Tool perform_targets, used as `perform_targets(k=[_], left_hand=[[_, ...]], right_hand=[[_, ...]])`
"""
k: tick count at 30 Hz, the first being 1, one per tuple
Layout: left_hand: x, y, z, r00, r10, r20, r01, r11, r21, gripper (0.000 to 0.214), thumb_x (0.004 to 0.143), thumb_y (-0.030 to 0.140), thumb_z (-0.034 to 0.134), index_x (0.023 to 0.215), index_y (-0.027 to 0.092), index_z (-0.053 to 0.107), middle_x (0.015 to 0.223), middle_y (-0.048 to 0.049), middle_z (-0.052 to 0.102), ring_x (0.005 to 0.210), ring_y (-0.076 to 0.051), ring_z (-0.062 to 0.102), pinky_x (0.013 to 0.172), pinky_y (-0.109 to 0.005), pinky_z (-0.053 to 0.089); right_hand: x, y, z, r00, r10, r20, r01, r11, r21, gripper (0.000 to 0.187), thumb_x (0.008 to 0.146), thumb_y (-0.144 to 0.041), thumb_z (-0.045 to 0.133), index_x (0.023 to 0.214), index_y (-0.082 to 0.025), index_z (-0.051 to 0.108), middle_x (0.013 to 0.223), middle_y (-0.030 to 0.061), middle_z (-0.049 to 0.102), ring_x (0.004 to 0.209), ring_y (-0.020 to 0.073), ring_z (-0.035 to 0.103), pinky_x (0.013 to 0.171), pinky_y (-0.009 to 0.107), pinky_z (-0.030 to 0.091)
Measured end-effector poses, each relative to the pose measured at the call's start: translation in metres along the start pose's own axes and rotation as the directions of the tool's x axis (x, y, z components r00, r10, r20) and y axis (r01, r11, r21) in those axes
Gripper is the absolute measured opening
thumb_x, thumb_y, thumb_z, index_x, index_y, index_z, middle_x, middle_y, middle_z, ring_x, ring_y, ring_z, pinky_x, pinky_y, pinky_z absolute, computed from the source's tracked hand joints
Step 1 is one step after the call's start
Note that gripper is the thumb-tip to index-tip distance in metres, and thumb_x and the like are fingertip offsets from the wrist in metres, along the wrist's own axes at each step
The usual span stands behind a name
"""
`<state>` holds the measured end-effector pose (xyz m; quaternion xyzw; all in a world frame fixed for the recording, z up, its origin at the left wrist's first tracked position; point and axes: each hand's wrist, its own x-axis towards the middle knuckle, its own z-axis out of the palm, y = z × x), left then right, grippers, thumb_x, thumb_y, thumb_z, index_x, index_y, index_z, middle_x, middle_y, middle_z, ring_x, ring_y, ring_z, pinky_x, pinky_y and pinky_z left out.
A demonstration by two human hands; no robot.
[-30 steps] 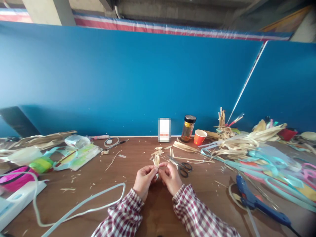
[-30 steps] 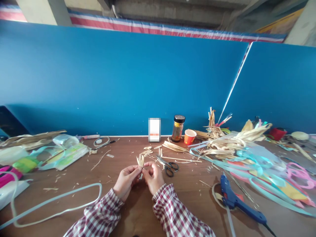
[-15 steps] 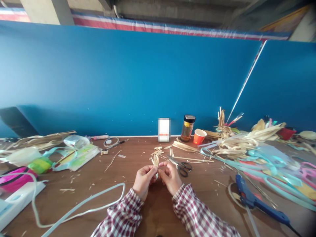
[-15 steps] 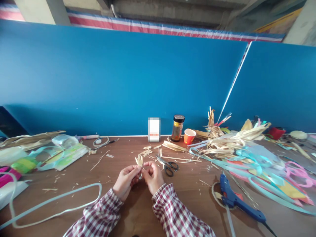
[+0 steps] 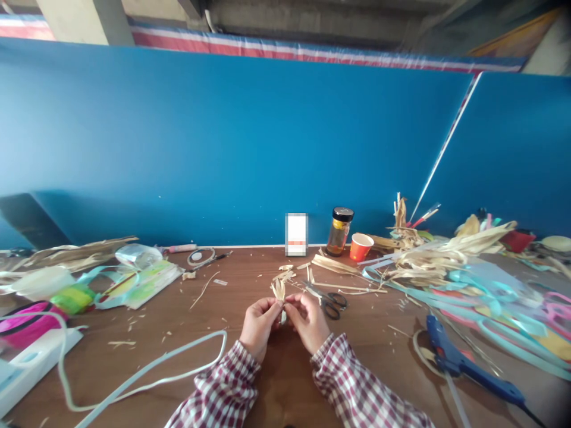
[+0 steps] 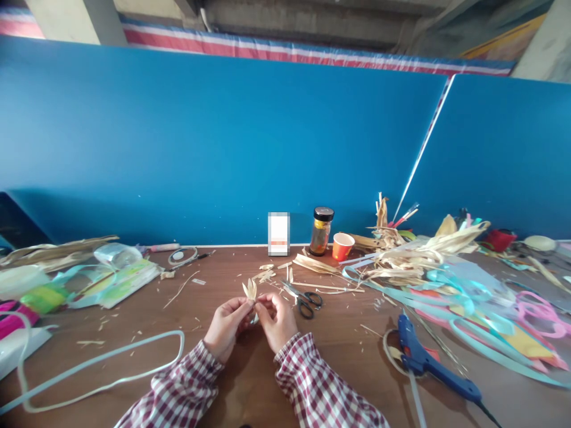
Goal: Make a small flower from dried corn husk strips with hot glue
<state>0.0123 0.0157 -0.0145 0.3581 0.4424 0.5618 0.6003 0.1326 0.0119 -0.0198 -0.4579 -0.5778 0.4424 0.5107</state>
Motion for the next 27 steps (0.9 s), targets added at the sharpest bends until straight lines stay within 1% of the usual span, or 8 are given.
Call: perform_targets(k=[3,6,12,17,27], left_hand=[[-0.0009,0.0,0.0012,1.0,0.012,0.016,-0.013,0.999,0.04,0.027,0.06,0.035,0.073,0.062,0.011,0.061,0.045,0.0043,0.048,0.04,-0.004,0.038,0.039,-0.015,0.028],[-0.0026,-0.0011,0.0026,0.999,0.018,0.034,-0.021,0.996,0.086,0.025,0.06,0.033,0.072,0.061,0.011,0.062,0.046,0.0041,0.048,0.041,-0.004,0.038,0.04,-0.016,0.029],[-0.0036,-0.0029,0.0032,0.998,0.037,0.044,-0.043,0.989,0.143,0.02,0.062,0.031,0.07,0.062,0.011,0.063,0.045,0.0042,0.049,0.041,-0.005,0.038,0.04,-0.018,0.029],[-0.0027,-0.0044,0.003,0.998,0.061,0.033,-0.066,0.981,0.184,0.019,0.062,0.03,0.069,0.063,0.012,0.063,0.044,0.0043,0.049,0.04,-0.006,0.038,0.041,-0.018,0.03],[-0.002,-0.0054,0.0016,0.997,0.068,0.03,-0.072,0.977,0.202,0.022,0.062,0.033,0.07,0.063,0.012,0.064,0.045,0.0041,0.05,0.04,-0.006,0.04,0.041,-0.019,0.03]], right_hand=[[-0.0005,-0.004,-0.0022,0.992,-0.099,-0.075,0.09,0.99,-0.111,0.02,0.08,-0.035,0.054,0.088,-0.018,0.059,0.08,0.0058,0.065,0.061,0.016,0.059,0.051,0.025,0.046],[-0.0008,-0.0073,-0.0033,0.984,-0.141,-0.104,0.125,0.98,-0.152,0.017,0.08,-0.033,0.055,0.084,-0.017,0.059,0.079,0.0054,0.065,0.064,0.0167,0.06,0.056,0.026,0.048],[-0.0004,-0.0075,-0.0034,0.986,-0.132,-0.098,0.118,0.983,-0.141,0.017,0.081,-0.033,0.053,0.082,-0.017,0.059,0.073,0.0041,0.065,0.062,0.0168,0.059,0.057,0.027,0.048],[0.0004,-0.0057,-0.005,0.986,-0.128,-0.108,0.108,0.978,-0.178,0.018,0.08,-0.034,0.054,0.078,-0.017,0.059,0.07,0.0042,0.064,0.06,0.0168,0.057,0.057,0.027,0.046],[0.0005,-0.0072,-0.0051,0.983,-0.138,-0.117,0.115,0.975,-0.189,0.015,0.08,-0.028,0.051,0.077,-0.016,0.059,0.067,0.0036,0.061,0.059,0.016,0.055,0.055,0.026,0.045]])
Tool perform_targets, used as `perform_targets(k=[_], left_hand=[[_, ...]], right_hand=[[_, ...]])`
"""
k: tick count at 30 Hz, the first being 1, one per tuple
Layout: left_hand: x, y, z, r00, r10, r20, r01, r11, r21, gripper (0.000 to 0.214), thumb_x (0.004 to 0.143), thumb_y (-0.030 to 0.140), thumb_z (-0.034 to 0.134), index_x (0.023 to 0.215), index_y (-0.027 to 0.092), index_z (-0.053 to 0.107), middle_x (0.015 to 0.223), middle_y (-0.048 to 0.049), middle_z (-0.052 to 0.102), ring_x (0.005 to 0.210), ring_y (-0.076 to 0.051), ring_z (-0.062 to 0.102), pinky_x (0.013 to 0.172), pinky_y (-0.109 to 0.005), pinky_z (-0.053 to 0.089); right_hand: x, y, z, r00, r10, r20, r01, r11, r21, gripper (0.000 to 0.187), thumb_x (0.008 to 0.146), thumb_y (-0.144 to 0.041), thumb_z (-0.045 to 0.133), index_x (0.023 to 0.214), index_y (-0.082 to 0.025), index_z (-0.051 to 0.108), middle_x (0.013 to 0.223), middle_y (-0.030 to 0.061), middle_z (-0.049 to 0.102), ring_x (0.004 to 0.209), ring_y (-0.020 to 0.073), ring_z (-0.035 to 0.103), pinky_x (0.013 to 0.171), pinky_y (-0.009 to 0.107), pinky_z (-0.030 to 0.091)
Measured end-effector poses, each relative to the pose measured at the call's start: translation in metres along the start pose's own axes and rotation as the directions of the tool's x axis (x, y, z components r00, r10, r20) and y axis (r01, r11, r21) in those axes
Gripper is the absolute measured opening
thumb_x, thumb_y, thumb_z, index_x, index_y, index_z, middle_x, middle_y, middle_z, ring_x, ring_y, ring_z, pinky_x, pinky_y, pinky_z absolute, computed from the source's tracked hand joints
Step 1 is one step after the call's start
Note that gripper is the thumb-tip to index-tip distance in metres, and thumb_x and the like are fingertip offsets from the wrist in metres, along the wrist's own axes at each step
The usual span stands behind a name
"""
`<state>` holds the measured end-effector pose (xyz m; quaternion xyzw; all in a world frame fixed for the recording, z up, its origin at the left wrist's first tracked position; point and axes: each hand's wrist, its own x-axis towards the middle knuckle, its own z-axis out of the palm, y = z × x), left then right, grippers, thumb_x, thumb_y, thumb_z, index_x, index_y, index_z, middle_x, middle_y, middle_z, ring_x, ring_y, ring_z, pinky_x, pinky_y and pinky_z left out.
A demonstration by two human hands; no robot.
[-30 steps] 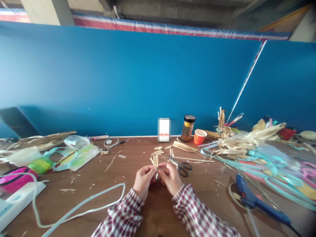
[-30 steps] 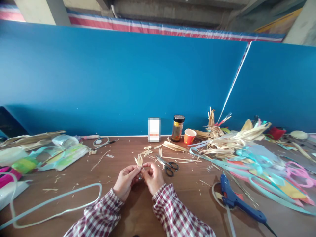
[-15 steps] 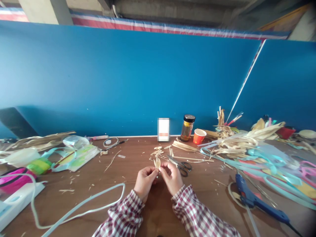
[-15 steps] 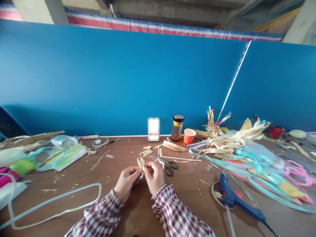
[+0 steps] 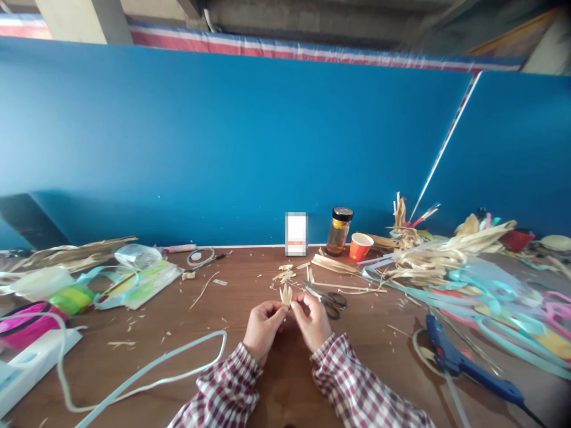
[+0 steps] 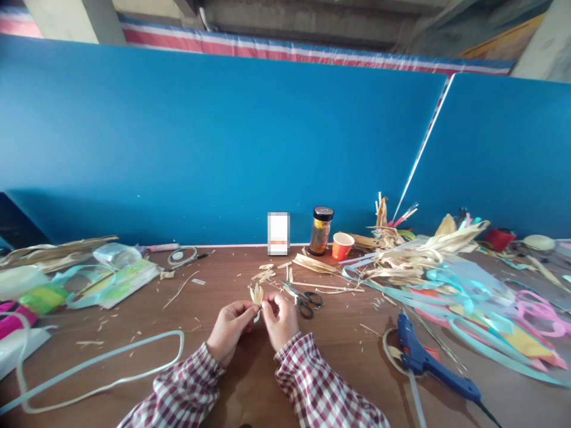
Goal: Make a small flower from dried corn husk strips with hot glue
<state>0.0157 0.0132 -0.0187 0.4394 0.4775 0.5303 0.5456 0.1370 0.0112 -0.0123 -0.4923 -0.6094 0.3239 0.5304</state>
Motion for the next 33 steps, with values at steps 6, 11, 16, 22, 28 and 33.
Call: perform_targets(k=[6,11,16,22,28,33], left_hand=[[0.001,-0.002,-0.001,0.999,0.038,-0.005,-0.038,0.999,0.03,0.025,0.063,0.036,0.069,0.065,0.012,0.064,0.044,0.004,0.049,0.04,-0.007,0.04,0.041,-0.019,0.03],[0.0,-0.002,-0.001,0.999,0.051,0.0,-0.05,0.998,0.042,0.027,0.062,0.038,0.07,0.066,0.012,0.065,0.044,0.0036,0.05,0.04,-0.008,0.041,0.041,-0.019,0.031],[0.004,0.002,-0.006,0.998,0.045,-0.038,-0.045,0.999,0.009,0.03,0.059,0.041,0.072,0.063,0.012,0.064,0.045,0.0033,0.051,0.04,-0.007,0.041,0.041,-0.019,0.032],[0.014,0.01,-0.019,0.965,0.067,-0.252,-0.075,0.997,-0.022,0.034,0.055,0.042,0.074,0.069,0.012,0.065,0.05,0.0038,0.053,0.043,-0.007,0.043,0.043,-0.019,0.035],[0.007,0.016,-0.012,0.987,0.011,-0.161,-0.026,0.995,-0.092,0.036,0.053,0.044,0.074,0.064,0.012,0.063,0.05,0.0039,0.051,0.041,-0.006,0.04,0.041,-0.019,0.033],[0.0,0.018,-0.004,1.0,-0.008,0.014,0.011,0.985,-0.172,0.031,0.057,0.039,0.073,0.062,0.011,0.062,0.048,0.0041,0.049,0.041,-0.005,0.038,0.04,-0.018,0.029]], right_hand=[[0.0,0.003,0.001,1.0,0.006,0.004,-0.006,1.0,0.017,0.016,0.08,-0.03,0.052,0.08,-0.016,0.059,0.069,0.0041,0.062,0.059,0.0162,0.056,0.054,0.026,0.044],[-0.001,0.002,0.002,1.0,0.017,0.01,-0.017,1.0,0.021,0.016,0.08,-0.032,0.053,0.08,-0.017,0.059,0.071,0.0048,0.063,0.06,0.0169,0.057,0.054,0.027,0.045],[0.002,0.003,0.0,0.999,0.05,-0.013,-0.048,0.995,0.091,0.02,0.08,-0.035,0.052,0.084,-0.017,0.059,0.075,0.0055,0.064,0.062,0.0171,0.058,0.054,0.027,0.047],[0.01,0.003,-0.014,0.975,0.145,-0.166,-0.114,0.976,0.184,0.032,0.08,-0.046,0.05,0.09,-0.016,0.055,0.06,0.0004,0.056,0.045,0.0117,0.049,0.04,0.022,0.039],[0.003,0.0,-0.027,0.975,0.103,-0.198,-0.088,0.993,0.082,0.031,0.077,-0.045,0.054,0.085,-0.015,0.059,0.064,0.0038,0.061,0.058,0.0167,0.057,0.053,0.027,0.047],[-0.018,-0.022,-0.03,0.99,0.132,-0.059,-0.129,0.99,0.05,0.022,0.076,-0.038,0.056,0.082,-0.017,0.06,0.064,0.0012,0.059,0.057,0.015,0.055,0.05,0.024,0.045]])
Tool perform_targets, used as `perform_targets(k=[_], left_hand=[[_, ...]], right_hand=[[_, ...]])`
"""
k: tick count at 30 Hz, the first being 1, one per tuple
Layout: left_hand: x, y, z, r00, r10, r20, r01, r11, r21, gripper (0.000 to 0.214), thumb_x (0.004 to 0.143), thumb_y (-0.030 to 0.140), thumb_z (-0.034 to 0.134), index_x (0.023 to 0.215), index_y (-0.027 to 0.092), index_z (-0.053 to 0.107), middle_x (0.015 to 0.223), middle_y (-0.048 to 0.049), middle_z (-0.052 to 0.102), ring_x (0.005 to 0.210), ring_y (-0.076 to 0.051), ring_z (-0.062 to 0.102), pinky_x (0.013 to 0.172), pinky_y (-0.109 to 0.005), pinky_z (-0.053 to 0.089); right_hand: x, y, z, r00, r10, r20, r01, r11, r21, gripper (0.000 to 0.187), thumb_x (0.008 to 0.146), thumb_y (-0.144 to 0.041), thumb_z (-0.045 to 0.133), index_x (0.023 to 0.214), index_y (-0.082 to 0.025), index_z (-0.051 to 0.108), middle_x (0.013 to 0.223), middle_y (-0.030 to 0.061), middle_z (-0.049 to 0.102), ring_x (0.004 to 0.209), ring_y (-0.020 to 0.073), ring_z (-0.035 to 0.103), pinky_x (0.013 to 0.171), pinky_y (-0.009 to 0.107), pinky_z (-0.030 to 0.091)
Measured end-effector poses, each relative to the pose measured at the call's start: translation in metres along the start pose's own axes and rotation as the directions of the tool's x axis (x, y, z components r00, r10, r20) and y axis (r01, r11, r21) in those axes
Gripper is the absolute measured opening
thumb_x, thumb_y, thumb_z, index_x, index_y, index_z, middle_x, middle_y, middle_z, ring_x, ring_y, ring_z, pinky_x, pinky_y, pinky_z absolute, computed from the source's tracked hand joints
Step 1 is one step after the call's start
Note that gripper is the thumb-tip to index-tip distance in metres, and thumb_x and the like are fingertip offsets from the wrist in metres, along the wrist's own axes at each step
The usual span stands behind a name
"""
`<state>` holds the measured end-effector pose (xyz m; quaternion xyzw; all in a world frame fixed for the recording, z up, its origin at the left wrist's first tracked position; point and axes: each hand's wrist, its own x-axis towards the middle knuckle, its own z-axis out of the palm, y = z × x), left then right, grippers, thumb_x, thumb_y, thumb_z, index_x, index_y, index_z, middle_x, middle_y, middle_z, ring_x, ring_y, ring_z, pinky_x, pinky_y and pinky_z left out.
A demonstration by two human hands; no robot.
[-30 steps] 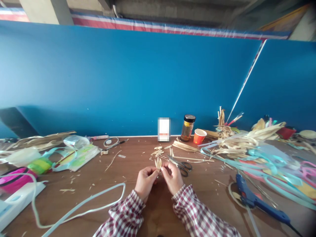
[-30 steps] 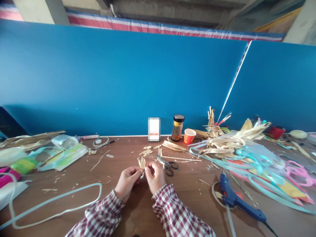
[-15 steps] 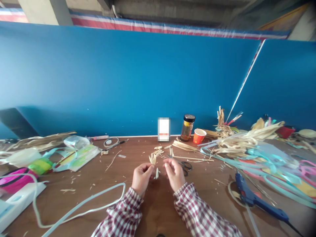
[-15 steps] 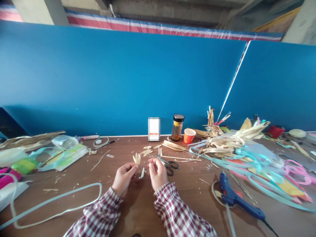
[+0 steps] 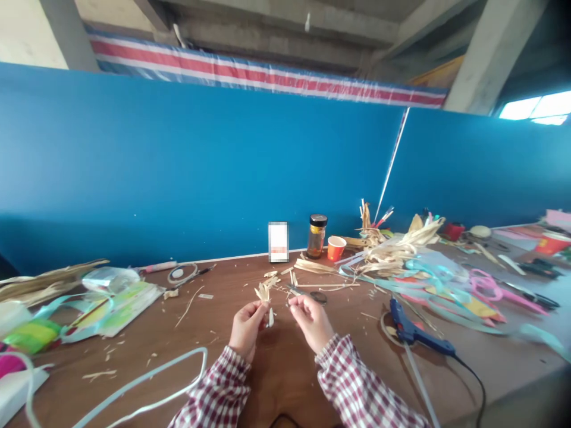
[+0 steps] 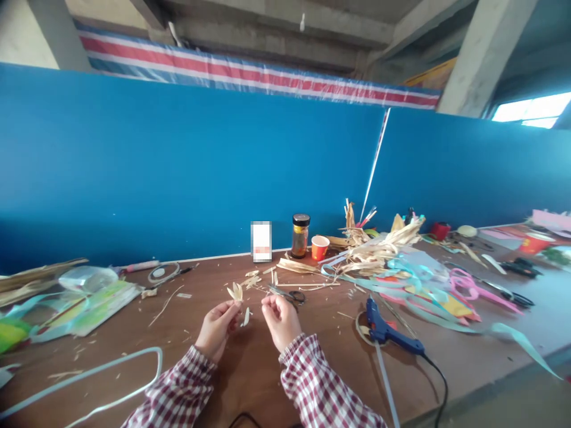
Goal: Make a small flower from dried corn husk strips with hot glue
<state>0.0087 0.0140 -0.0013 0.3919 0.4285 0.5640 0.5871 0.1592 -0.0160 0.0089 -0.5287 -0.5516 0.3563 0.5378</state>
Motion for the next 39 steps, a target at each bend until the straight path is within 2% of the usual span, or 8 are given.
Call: perform_targets(k=[3,7,15,19,23,28,33,39], left_hand=[[0.001,-0.002,-0.001,1.0,0.005,-0.018,-0.004,1.0,0.027,0.031,0.056,0.04,0.074,0.06,0.012,0.061,0.046,0.0044,0.048,0.04,-0.005,0.038,0.04,-0.018,0.028],[0.001,-0.003,-0.003,0.999,-0.018,-0.051,0.02,0.999,0.047,0.034,0.053,0.041,0.075,0.061,0.011,0.061,0.045,0.0048,0.048,0.04,-0.005,0.039,0.038,-0.017,0.027],[0.003,-0.001,-0.005,0.997,-0.028,-0.071,0.028,1.0,-0.001,0.035,0.049,0.037,0.078,0.064,0.01,0.062,0.05,0.0032,0.052,0.042,-0.005,0.041,0.039,-0.017,0.031],[0.006,-0.003,-0.008,0.995,-0.022,-0.099,0.022,1.0,0.0,0.034,0.049,0.037,0.077,0.062,0.011,0.061,0.048,0.004,0.052,0.04,-0.004,0.04,0.039,-0.017,0.03],[0.006,-0.004,-0.01,0.996,-0.016,-0.085,0.017,1.0,0.007,0.033,0.049,0.038,0.076,0.059,0.011,0.06,0.046,0.0047,0.05,0.038,-0.004,0.039,0.038,-0.017,0.027],[0.007,-0.002,-0.009,0.995,-0.007,-0.102,0.005,1.0,-0.019,0.035,0.05,0.04,0.076,0.059,0.011,0.059,0.048,0.0039,0.05,0.04,-0.004,0.038,0.038,-0.017,0.027],[0.008,0.0,-0.011,0.995,0.008,-0.102,-0.01,1.0,-0.02,0.033,0.052,0.039,0.075,0.06,0.011,0.059,0.052,0.0031,0.052,0.043,-0.004,0.04,0.04,-0.017,0.031],[0.008,0.001,-0.01,0.996,-0.014,-0.093,0.012,1.0,-0.016,0.034,0.052,0.04,0.075,0.06,0.011,0.059,0.051,0.0035,0.051,0.043,-0.004,0.039,0.04,-0.017,0.03]], right_hand=[[-0.026,-0.021,-0.013,0.999,0.001,0.042,-0.003,0.999,0.048,0.02,0.08,-0.036,0.053,0.087,-0.018,0.058,0.073,0.0026,0.062,0.064,0.0147,0.057,0.055,0.024,0.046],[-0.066,-0.041,-0.047,0.991,-0.004,0.132,0.016,0.996,-0.093,0.014,0.081,-0.031,0.053,0.085,-0.019,0.061,0.073,0.0021,0.063,0.066,0.0147,0.058,0.059,0.024,0.045],[-0.099,-0.041,-0.099,0.99,0.029,0.134,0.023,0.927,-0.375,0.008,0.078,-0.023,0.054,0.078,-0.022,0.062,0.067,0.0005,0.063,0.06,0.0148,0.057,0.054,0.022,0.043],[-0.083,-0.049,-0.091,0.981,0.0,0.194,0.106,0.837,-0.537,0.007,0.076,-0.024,0.056,0.081,-0.023,0.061,0.071,-0.0004,0.065,0.062,0.0142,0.059,0.057,0.022,0.042],[-0.057,-0.055,-0.07,0.952,0.036,0.305,0.21,0.649,-0.732,0.014,0.077,-0.025,0.056,0.09,-0.023,0.061,0.08,-0.0001,0.067,0.07,0.0149,0.06,0.064,0.024,0.042],[-0.031,-0.036,-0.051,0.939,0.101,0.328,0.256,0.432,-0.865,0.02,0.079,-0.026,0.055,0.097,-0.022,0.061,0.091,0.0049,0.067,0.084,0.0202,0.062,0.071,0.028,0.042],[-0.017,-0.02,-0.037,0.917,0.107,0.385,0.313,0.407,-0.858,0.02,0.079,-0.029,0.056,0.097,-0.022,0.061,0.091,0.0054,0.067,0.084,0.0212,0.062,0.071,0.028,0.042],[-0.017,-0.028,-0.022,0.899,0.078,0.431,0.365,0.413,-0.834,0.021,0.079,-0.033,0.057,0.096,-0.022,0.062,0.089,0.005,0.067,0.081,0.0212,0.062,0.068,0.028,0.042]])
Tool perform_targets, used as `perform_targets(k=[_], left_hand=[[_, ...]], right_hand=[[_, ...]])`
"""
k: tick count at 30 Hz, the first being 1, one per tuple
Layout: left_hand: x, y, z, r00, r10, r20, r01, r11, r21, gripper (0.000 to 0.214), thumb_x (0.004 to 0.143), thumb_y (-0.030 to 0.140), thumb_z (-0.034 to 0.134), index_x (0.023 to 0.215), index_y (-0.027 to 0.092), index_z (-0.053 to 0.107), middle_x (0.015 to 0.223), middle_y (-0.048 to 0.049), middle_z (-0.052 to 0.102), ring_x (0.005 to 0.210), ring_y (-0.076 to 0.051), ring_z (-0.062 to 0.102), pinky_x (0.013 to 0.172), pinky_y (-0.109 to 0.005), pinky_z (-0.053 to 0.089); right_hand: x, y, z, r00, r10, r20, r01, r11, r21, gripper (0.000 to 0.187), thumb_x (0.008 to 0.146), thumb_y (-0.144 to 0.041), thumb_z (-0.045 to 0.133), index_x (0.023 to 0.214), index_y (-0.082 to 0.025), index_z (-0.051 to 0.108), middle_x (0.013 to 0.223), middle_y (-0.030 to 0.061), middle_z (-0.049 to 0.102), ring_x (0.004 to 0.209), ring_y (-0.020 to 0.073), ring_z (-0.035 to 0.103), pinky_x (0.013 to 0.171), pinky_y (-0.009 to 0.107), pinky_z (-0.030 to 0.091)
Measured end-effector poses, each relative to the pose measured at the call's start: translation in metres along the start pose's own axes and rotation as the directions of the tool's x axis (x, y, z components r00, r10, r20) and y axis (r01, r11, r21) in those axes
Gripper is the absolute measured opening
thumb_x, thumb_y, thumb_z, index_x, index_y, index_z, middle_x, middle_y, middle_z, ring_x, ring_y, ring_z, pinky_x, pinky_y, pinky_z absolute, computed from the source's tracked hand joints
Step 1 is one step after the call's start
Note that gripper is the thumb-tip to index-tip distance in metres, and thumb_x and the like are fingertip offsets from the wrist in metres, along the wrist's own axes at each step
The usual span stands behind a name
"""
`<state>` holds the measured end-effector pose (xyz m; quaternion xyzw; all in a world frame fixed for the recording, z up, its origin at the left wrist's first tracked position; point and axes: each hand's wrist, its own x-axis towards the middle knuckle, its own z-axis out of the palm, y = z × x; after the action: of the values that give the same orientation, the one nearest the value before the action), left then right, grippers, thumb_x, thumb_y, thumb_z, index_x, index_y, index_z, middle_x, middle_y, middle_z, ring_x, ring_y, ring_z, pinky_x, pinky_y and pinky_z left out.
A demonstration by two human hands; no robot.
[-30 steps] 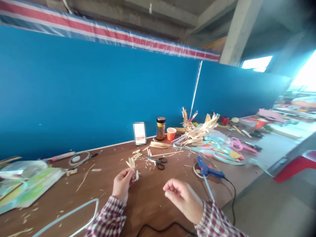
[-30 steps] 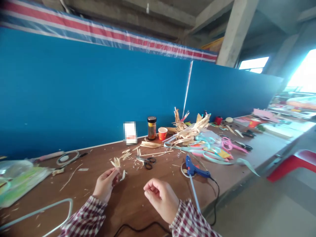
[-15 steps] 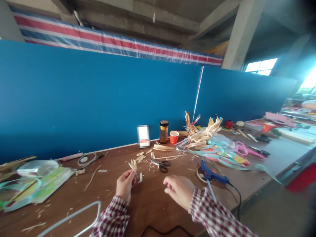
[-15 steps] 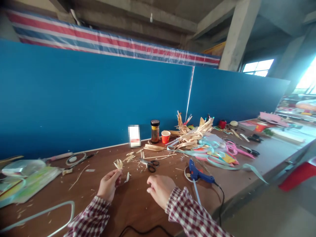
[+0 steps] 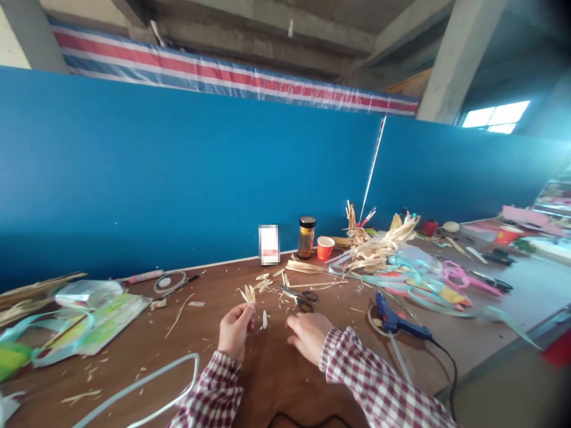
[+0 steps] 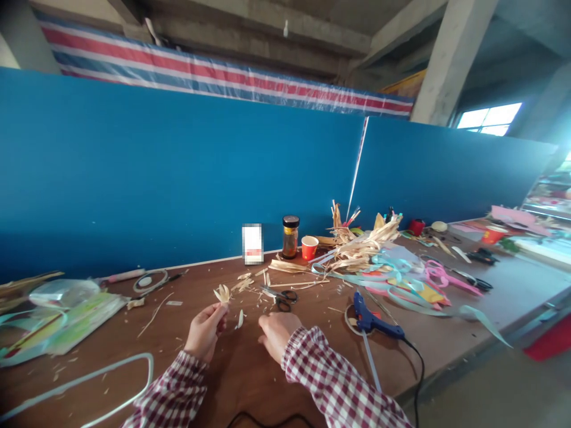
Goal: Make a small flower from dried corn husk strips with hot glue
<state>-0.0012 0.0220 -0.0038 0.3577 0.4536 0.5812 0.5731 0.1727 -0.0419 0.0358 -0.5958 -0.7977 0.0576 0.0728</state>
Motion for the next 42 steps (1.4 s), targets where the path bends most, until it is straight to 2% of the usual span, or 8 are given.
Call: perform_targets(k=[4,7,13,17,21,25,37,42], left_hand=[[0.0,-0.001,-0.001,1.0,-0.02,0.01,0.02,1.0,0.004,0.037,0.049,0.04,0.077,0.066,0.01,0.063,0.052,0.0033,0.053,0.042,-0.004,0.04,0.039,-0.016,0.03],[-0.001,-0.002,-0.001,0.998,-0.051,0.035,0.049,0.998,0.033,0.038,0.047,0.039,0.078,0.065,0.01,0.064,0.054,0.0016,0.057,0.046,-0.006,0.045,0.042,-0.017,0.036],[-0.002,-0.002,0.0,0.987,-0.145,0.072,0.143,0.989,0.028,0.037,0.046,0.035,0.08,0.07,0.011,0.067,0.056,0.0006,0.06,0.048,-0.007,0.05,0.042,-0.015,0.041],[-0.002,-0.002,0.0,0.982,-0.183,0.037,0.181,0.982,0.049,0.032,0.051,0.029,0.079,0.075,0.011,0.069,0.07,-0.0037,0.067,0.053,-0.008,0.055,0.045,-0.015,0.046],[-0.001,-0.003,-0.001,0.978,-0.205,0.041,0.203,0.977,0.066,0.025,0.056,0.024,0.076,0.077,0.011,0.068,0.076,-0.0053,0.069,0.054,-0.008,0.057,0.046,-0.014,0.047],[0.0,-0.006,-0.003,0.977,-0.209,0.042,0.205,0.976,0.074,0.022,0.06,0.023,0.074,0.077,0.011,0.067,0.073,-0.0046,0.068,0.054,-0.008,0.057,0.046,-0.013,0.048],[-0.004,-0.003,0.002,0.985,-0.169,0.032,0.166,0.982,0.084,0.031,0.052,0.028,0.077,0.075,0.009,0.068,0.069,-0.0062,0.067,0.051,-0.01,0.056,0.044,-0.018,0.048],[-0.002,-0.004,0.001,0.985,-0.167,0.047,0.163,0.984,0.075,0.035,0.048,0.029,0.079,0.075,0.01,0.068,0.068,-0.0058,0.067,0.051,-0.01,0.056,0.044,-0.018,0.048]], right_hand=[[-0.028,-0.002,-0.009,0.999,-0.034,-0.038,0.037,0.995,0.097,0.021,0.079,-0.036,0.057,0.097,-0.026,0.062,0.086,-0.0005,0.067,0.077,0.0169,0.062,0.066,0.025,0.041],[-0.06,0.011,-0.016,0.999,0.02,-0.035,-0.013,0.984,0.18,0.016,0.078,-0.033,0.058,0.094,-0.028,0.061,0.083,-0.0052,0.067,0.073,0.0124,0.061,0.066,0.022,0.039],[-0.117,0.075,-0.027,0.941,0.313,-0.133,-0.31,0.95,0.042,0.012,0.083,-0.024,0.048,0.086,-0.025,0.06,0.081,-0.0015,0.065,0.072,0.0143,0.059,0.062,0.023,0.039],[-0.139,0.123,-0.029,0.874,0.382,-0.3,-0.432,0.893,-0.123,0.014,0.081,-0.014,0.046,0.084,-0.022,0.058,0.086,0.0029,0.061,0.082,0.019,0.057,0.07,0.028,0.041],[-0.148,0.158,-0.022,0.834,0.433,-0.342,-0.511,0.839,-0.187,0.023,0.074,-0.01,0.054,0.095,-0.02,0.057,0.094,0.0067,0.06,0.09,0.0236,0.055,0.076,0.033,0.043],[-0.147,0.178,-0.014,0.837,0.433,-0.334,-0.505,0.846,-0.169,0.039,0.071,-0.007,0.054,0.107,-0.023,0.054,0.097,0.0055,0.061,0.091,0.0232,0.056,0.076,0.033,0.045],[-0.156,0.184,-0.016,0.773,0.382,-0.506,-0.457,0.889,-0.027,0.03,0.081,-0.013,0.043,0.107,-0.022,0.055,0.099,0.0075,0.06,0.092,0.0225,0.056,0.08,0.036,0.045],[-0.156,0.187,-0.023,0.709,0.427,-0.561,-0.417,0.895,0.155,0.027,0.083,-0.023,0.043,0.107,-0.021,0.055,0.104,0.0081,0.061,0.093,0.0232,0.058,0.082,0.038,0.046]])
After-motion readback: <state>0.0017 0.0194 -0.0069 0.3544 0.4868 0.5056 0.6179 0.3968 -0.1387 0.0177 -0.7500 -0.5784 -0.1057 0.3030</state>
